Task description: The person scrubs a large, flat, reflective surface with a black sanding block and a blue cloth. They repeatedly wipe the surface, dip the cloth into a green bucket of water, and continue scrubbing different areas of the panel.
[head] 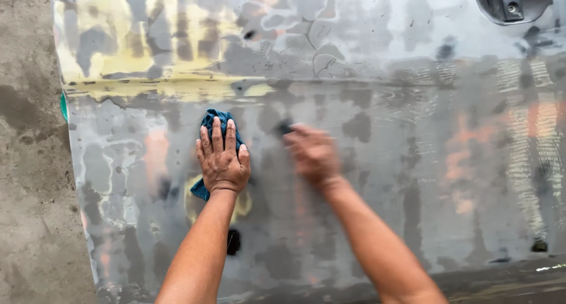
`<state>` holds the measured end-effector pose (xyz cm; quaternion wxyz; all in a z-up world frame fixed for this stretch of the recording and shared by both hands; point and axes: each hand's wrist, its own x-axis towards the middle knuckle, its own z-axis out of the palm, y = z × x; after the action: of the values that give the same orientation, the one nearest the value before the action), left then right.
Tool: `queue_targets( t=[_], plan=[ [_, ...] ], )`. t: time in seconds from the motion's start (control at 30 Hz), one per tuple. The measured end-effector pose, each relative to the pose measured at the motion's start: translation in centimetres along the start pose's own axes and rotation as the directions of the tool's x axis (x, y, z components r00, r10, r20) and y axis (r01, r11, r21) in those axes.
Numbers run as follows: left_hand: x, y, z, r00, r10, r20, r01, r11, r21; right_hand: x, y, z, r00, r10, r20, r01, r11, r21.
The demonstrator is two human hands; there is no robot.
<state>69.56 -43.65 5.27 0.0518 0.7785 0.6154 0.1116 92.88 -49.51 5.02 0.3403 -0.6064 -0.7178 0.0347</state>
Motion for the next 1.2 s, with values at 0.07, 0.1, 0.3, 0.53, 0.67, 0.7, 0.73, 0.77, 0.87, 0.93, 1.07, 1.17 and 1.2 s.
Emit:
queue_targets(
  t=[0.07,0.1,0.3,0.53,0.67,0.7,0.73,0.77,0.87,0.93,1.07,1.17,1.2],
  plan=[
    [0.1,-0.2,-0.3,1.000,-0.003,-0.010,0.003,1.000,0.011,-1.6,5.8,-4.3,0.958,0.220,-0.183,-0.238,0.968,-0.082],
    [0.0,-0.1,-0.3,1.000,-0.007,-0.013,0.007,1.000,0.016,-2.6,8.8,-6.5,0.838,0.402,-0.369,-0.472,0.873,-0.122],
    [0.0,-0.1,-0.3,1.000,-0.005,-0.017,0.005,1.000,0.019,2.2,9.2,-3.8,0.753,0.425,-0.502,-0.551,0.825,-0.128],
    [-0.1,-0.1,-0.2,1.000,-0.007,0.014,0.007,1.000,0.015,4.6,-4.1,1.6,0.967,-0.017,0.255,-0.023,0.988,0.153],
    [-0.4,0.0,-0.2,1.000,-0.010,0.010,0.010,1.000,0.025,-1.7,5.2,-4.5,0.998,0.067,0.010,-0.066,0.994,-0.083],
    [-0.2,-0.1,-0.2,1.000,-0.010,0.003,0.010,1.000,0.028,-3.0,8.6,-6.7,0.972,0.181,-0.147,-0.212,0.949,-0.232],
    [0.3,-0.3,-0.4,1.000,-0.012,0.000,0.012,0.999,0.030,-4.3,11.3,-7.3,0.973,0.177,-0.148,-0.209,0.950,-0.231],
    [0.0,-0.1,-0.4,1.000,-0.013,0.009,0.013,1.000,0.023,-6.4,13.9,-8.5,0.892,0.337,-0.301,-0.417,0.869,-0.265],
    [0.2,0.0,-0.4,1.000,-0.011,0.003,0.011,1.000,0.020,-7.1,14.7,-8.7,0.749,0.452,-0.484,-0.601,0.772,-0.208],
    [0.1,0.0,-0.4,1.000,-0.009,-0.002,0.009,1.000,0.027,-5.3,10.1,-6.6,0.731,0.455,-0.508,-0.595,0.789,-0.151],
    [-0.3,-0.1,-0.3,1.000,-0.005,-0.003,0.005,1.000,0.027,-4.0,-2.4,-2.1,0.997,-0.039,0.070,0.046,0.994,-0.100],
    [0.1,0.0,-0.3,1.000,0.004,-0.004,-0.004,1.000,0.018,-5.0,-3.3,-2.7,0.925,-0.238,0.295,0.228,0.971,0.068],
    [0.2,0.1,-0.2,1.000,0.007,-0.001,-0.007,1.000,0.013,-5.3,-2.5,-3.4,0.918,-0.260,0.299,0.256,0.965,0.053]
  ],
)
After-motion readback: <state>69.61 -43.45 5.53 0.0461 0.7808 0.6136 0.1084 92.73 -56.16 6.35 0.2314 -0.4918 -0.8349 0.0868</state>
